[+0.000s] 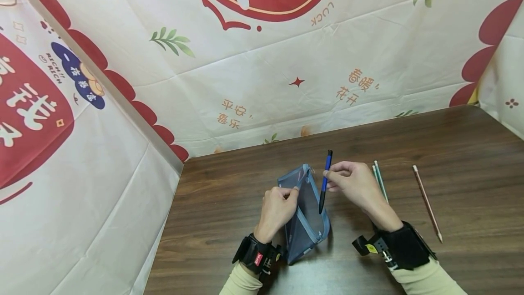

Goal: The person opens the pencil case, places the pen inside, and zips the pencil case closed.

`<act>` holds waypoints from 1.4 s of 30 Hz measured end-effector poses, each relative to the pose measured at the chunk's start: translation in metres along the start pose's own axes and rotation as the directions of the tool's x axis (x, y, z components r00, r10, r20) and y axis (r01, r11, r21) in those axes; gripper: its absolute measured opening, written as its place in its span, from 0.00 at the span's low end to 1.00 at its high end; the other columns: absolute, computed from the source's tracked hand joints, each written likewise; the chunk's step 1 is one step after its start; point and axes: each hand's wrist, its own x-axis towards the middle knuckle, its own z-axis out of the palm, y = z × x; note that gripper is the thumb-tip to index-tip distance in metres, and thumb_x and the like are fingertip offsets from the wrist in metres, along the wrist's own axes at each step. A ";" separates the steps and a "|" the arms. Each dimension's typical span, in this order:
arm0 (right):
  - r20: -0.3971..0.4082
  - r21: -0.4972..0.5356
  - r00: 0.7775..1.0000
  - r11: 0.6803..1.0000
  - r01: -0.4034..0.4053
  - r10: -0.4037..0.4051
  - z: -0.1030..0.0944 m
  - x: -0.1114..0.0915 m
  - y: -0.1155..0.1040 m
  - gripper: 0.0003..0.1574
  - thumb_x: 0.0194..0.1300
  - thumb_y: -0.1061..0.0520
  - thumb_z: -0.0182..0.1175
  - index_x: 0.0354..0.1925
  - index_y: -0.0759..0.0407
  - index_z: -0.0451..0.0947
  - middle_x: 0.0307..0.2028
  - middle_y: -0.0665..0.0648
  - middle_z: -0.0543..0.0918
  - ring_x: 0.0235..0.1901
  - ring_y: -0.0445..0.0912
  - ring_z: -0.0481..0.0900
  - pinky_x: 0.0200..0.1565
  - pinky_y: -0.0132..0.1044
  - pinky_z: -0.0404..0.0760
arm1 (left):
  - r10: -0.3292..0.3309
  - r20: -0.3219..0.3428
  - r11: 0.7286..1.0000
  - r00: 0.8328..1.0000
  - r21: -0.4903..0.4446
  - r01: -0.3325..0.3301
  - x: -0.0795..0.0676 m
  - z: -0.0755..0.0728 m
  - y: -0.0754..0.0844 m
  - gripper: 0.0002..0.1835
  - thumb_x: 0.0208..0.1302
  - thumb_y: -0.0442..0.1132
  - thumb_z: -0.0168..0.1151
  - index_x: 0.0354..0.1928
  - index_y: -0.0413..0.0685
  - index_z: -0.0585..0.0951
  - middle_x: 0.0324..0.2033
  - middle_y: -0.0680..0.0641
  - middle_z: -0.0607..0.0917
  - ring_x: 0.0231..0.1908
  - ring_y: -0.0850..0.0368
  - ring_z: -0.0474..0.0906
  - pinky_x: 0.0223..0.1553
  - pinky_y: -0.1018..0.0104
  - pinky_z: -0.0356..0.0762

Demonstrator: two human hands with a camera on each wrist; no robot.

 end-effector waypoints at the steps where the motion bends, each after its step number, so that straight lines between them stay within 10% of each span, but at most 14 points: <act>1: 0.000 -0.001 1.000 1.000 0.003 -0.003 0.000 0.000 0.000 0.26 0.67 0.48 0.55 0.47 0.73 0.75 0.36 0.69 0.86 0.30 0.49 0.86 0.29 0.31 0.84 | -0.001 0.002 1.000 1.000 -0.003 0.001 0.000 0.000 0.000 0.28 0.64 0.48 0.54 0.04 0.55 0.65 0.02 0.58 0.58 0.03 0.66 0.54 0.08 0.73 0.51; 42: 0.120 0.005 0.991 0.998 -0.068 0.067 0.022 0.003 0.006 0.22 0.66 0.54 0.56 0.45 0.75 0.75 0.32 0.64 0.87 0.28 0.49 0.85 0.32 0.40 0.86 | -0.018 0.002 1.000 1.000 -0.007 0.018 0.003 -0.001 -0.001 0.27 0.64 0.49 0.54 0.05 0.58 0.71 0.03 0.59 0.62 0.04 0.67 0.59 0.07 0.71 0.53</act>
